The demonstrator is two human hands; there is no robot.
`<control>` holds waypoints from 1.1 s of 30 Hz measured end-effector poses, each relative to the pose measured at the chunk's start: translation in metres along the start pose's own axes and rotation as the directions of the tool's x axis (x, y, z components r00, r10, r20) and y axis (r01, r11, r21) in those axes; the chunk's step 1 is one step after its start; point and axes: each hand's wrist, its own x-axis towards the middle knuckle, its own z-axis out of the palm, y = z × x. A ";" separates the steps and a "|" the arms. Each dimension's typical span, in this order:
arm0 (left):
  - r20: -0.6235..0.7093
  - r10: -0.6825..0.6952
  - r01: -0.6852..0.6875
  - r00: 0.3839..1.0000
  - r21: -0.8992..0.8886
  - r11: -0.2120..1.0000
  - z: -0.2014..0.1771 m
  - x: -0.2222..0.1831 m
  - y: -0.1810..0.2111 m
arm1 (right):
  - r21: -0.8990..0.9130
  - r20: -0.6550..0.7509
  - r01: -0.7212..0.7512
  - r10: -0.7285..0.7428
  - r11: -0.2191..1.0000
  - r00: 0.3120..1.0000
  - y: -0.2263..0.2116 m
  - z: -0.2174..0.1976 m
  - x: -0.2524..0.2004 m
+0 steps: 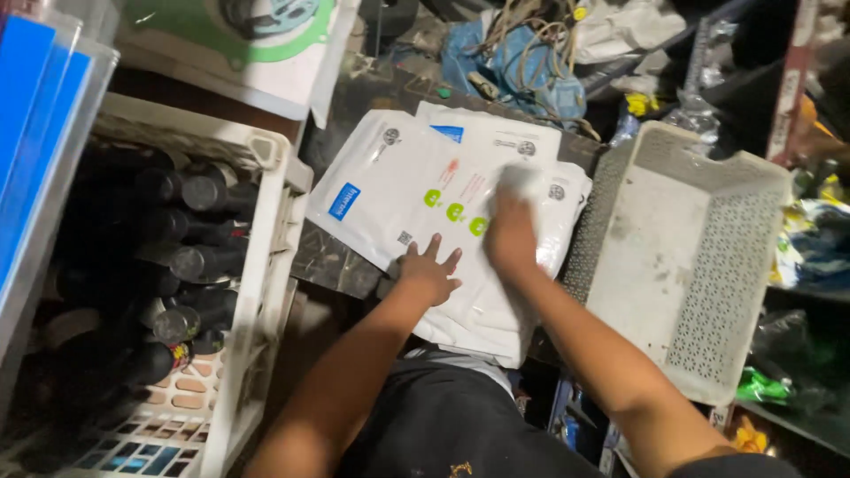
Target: Cleaning a plastic basket and organizing motorcycle engine gaskets at a workbench.
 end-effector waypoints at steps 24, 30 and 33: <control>-0.541 -0.363 -0.059 0.759 -0.611 0.790 0.083 -0.034 -0.020 | 0.162 0.200 0.003 -0.036 0.987 0.979 -0.071 -0.045 -0.034; -0.765 -0.459 -0.568 0.451 -0.643 0.514 0.110 -0.029 -0.027 | 0.299 0.015 0.486 -0.513 0.821 0.858 -0.105 -0.102 -0.013; -0.711 -0.646 -0.501 0.278 -0.681 0.534 0.116 -0.022 -0.045 | 0.237 0.001 -0.030 0.030 0.971 1.000 -0.036 -0.036 0.001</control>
